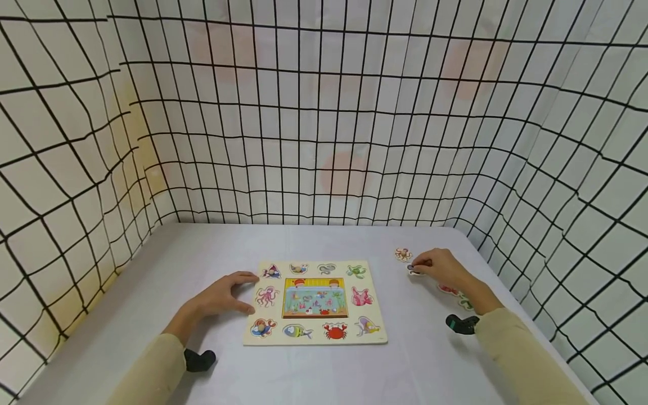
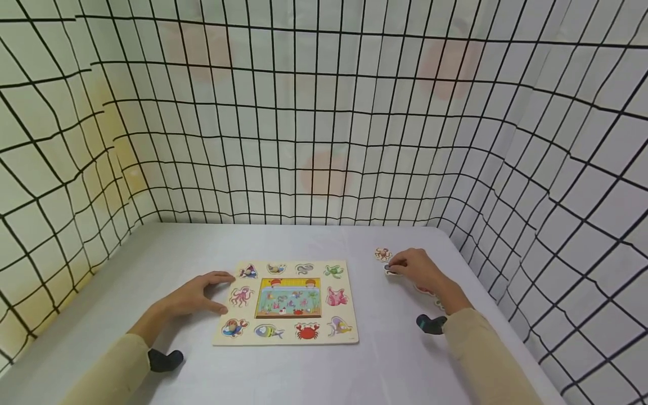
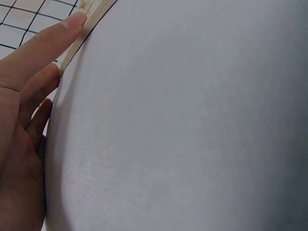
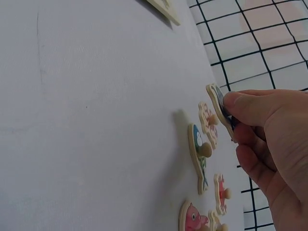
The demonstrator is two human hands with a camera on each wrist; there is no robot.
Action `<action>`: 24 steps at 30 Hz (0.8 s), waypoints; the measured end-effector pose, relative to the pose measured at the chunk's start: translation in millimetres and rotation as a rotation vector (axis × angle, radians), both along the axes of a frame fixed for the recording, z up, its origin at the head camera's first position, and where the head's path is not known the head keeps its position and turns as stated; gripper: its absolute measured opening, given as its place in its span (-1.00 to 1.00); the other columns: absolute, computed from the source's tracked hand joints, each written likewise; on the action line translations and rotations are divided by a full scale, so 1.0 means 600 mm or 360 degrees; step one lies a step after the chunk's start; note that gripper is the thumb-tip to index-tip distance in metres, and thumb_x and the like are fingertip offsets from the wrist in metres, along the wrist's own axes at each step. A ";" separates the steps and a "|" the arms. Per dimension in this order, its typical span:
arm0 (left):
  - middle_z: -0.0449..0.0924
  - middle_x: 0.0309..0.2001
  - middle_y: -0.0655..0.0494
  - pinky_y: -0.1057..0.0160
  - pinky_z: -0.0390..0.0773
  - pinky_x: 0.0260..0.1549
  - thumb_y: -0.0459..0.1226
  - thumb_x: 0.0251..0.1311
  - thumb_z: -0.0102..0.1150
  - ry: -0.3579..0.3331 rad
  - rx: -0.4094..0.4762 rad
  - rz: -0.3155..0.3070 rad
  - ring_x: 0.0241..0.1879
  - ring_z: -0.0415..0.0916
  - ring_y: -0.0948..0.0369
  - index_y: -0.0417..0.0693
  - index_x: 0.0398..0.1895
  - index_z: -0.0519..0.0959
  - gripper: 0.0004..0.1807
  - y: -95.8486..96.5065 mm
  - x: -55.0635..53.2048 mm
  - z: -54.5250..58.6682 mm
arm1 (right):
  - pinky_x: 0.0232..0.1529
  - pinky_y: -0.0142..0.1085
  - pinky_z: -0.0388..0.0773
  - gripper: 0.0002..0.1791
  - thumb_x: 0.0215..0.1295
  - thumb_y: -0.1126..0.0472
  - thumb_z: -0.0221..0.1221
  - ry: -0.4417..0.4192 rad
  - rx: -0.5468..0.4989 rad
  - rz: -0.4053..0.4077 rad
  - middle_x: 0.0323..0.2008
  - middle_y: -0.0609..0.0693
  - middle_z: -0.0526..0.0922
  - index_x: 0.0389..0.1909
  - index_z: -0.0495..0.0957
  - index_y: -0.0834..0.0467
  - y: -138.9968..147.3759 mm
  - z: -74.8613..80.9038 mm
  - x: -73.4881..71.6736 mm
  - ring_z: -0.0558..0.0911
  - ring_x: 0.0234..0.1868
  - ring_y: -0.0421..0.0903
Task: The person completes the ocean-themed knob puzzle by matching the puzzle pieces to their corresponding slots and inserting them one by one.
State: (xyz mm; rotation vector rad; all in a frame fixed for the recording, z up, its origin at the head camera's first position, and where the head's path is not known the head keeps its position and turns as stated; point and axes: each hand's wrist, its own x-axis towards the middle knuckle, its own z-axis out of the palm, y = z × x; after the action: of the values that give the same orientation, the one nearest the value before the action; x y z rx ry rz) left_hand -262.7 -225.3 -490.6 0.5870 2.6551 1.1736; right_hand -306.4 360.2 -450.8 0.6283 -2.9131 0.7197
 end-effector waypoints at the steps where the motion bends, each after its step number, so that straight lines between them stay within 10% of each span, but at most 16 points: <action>1: 0.25 0.50 -0.24 -0.40 -0.01 0.42 -0.10 -0.06 0.67 0.0003 0.0003 -0.0005 0.52 0.02 -0.30 -0.12 0.42 0.49 -0.09 0.000 0.001 0.001 | -0.24 -0.22 0.64 -0.88 0.39 0.27 0.33 0.0004 0.0003 0.0001 -0.22 -0.04 0.76 -0.14 0.78 0.20 -0.003 0.001 0.000 0.65 -0.22 -0.13; 24: 0.25 0.50 -0.26 -0.41 -0.03 0.42 -0.10 -0.07 0.68 0.0007 -0.0009 0.0009 0.52 0.00 -0.32 -0.13 0.40 0.50 -0.09 0.003 0.001 0.001 | -0.26 -0.25 0.59 -0.92 0.37 0.31 0.34 0.0021 0.0054 0.0112 -0.23 -0.02 0.75 -0.20 0.78 0.20 -0.066 0.009 -0.022 0.59 -0.24 -0.11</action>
State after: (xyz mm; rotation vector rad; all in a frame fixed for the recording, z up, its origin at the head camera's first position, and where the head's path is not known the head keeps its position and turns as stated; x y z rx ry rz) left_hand -261.9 -223.6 -489.8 0.5821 2.6644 1.1674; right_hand -319.6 320.4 -445.3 0.7390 -2.9102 0.6722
